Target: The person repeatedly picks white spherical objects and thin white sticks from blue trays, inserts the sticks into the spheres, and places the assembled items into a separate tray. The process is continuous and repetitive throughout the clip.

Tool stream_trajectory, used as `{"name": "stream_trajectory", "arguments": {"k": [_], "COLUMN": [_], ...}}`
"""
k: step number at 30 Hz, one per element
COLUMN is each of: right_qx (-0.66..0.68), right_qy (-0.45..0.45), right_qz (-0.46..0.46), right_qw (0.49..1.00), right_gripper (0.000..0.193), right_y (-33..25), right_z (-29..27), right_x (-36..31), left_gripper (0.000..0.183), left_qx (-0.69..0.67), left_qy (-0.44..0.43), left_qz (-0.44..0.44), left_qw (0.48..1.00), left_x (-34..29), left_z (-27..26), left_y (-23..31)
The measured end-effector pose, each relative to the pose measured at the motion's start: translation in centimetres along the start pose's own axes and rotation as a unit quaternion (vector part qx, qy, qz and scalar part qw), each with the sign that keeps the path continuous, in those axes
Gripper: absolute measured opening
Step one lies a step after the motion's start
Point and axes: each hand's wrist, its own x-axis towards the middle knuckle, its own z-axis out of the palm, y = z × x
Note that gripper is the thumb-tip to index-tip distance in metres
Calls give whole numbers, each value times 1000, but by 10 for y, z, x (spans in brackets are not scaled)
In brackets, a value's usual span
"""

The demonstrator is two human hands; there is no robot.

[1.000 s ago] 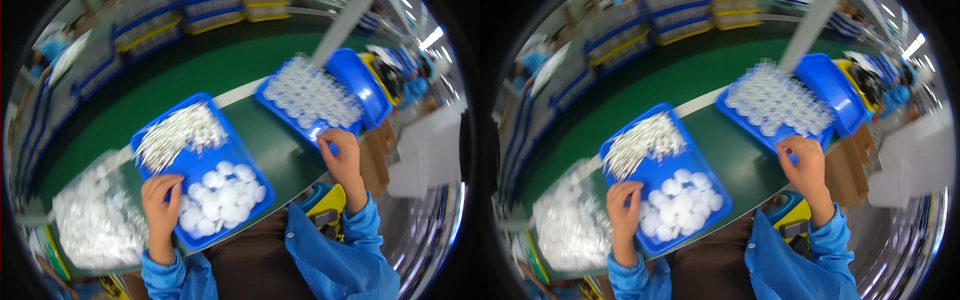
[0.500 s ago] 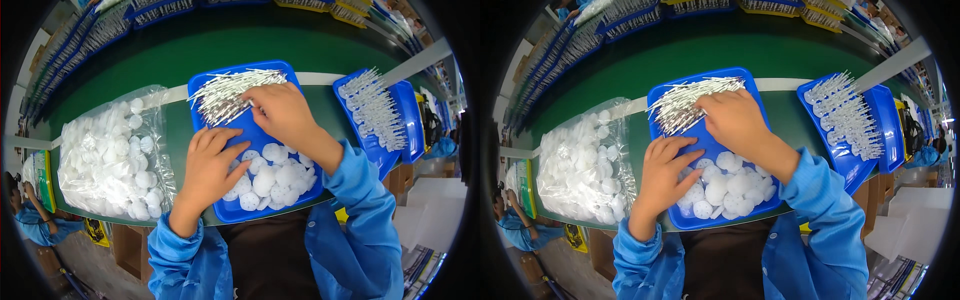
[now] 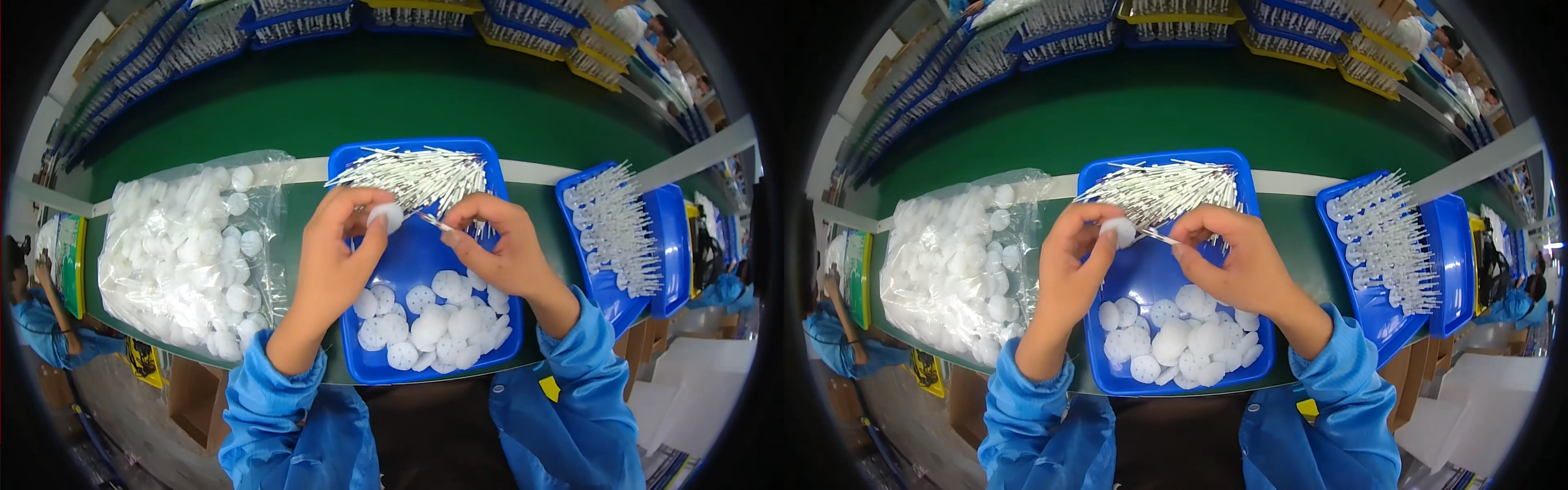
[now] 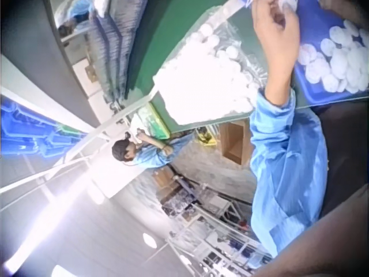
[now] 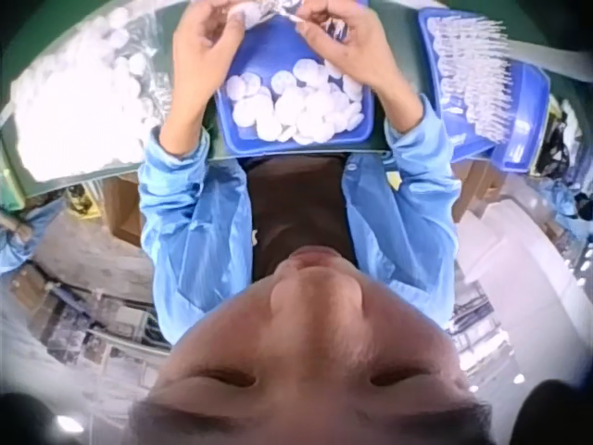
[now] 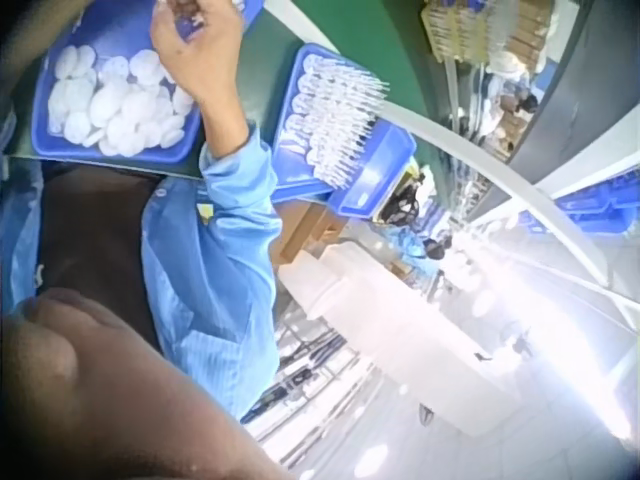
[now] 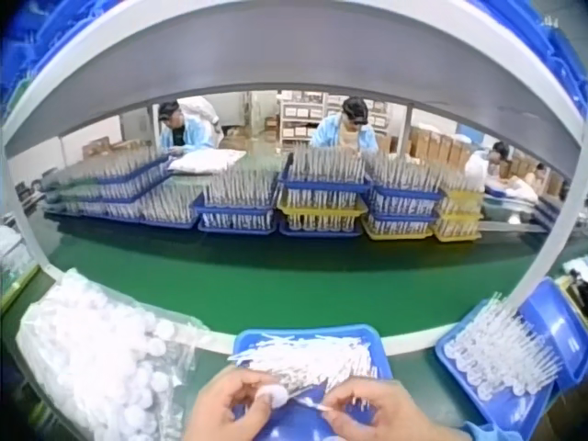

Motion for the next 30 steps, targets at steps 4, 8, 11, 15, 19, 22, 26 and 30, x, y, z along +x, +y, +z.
{"name": "stream_trajectory", "arguments": {"k": [4,8,11,15,19,22,26,30], "right_qx": [-21,-37,-20,-47,-40,-38,-46,-69], "right_qy": [16,50,72,78,73,73,73,66], "right_qz": [16,5,33,29,53,58,34,9], "right_qw": [1000,998,997,995,995,995,996,995], "right_gripper": [17,20,21,21,21,21,22,22], "right_y": [11,25,33,37,38,40,36,39], "right_z": [11,13,18,20,20,20,22,21], "right_x": [22,34,35,32,35,33,31,31], "left_gripper": [32,36,35,32,33,32,31,30], "left_qx": [-34,-11,-29,-108,-31,-11,41,49], "left_qy": [29,49,68,92,82,79,77,82], "left_qz": [11,34,28,-7,30,69,97,101], "left_qw": [999,998,997,990,996,994,991,990], "left_x": [22,38,41,38,38,39,38,39], "left_z": [14,19,22,24,20,19,18,17], "left_y": [-3,-9,-16,-18,-21,-26,-28,-27]}}
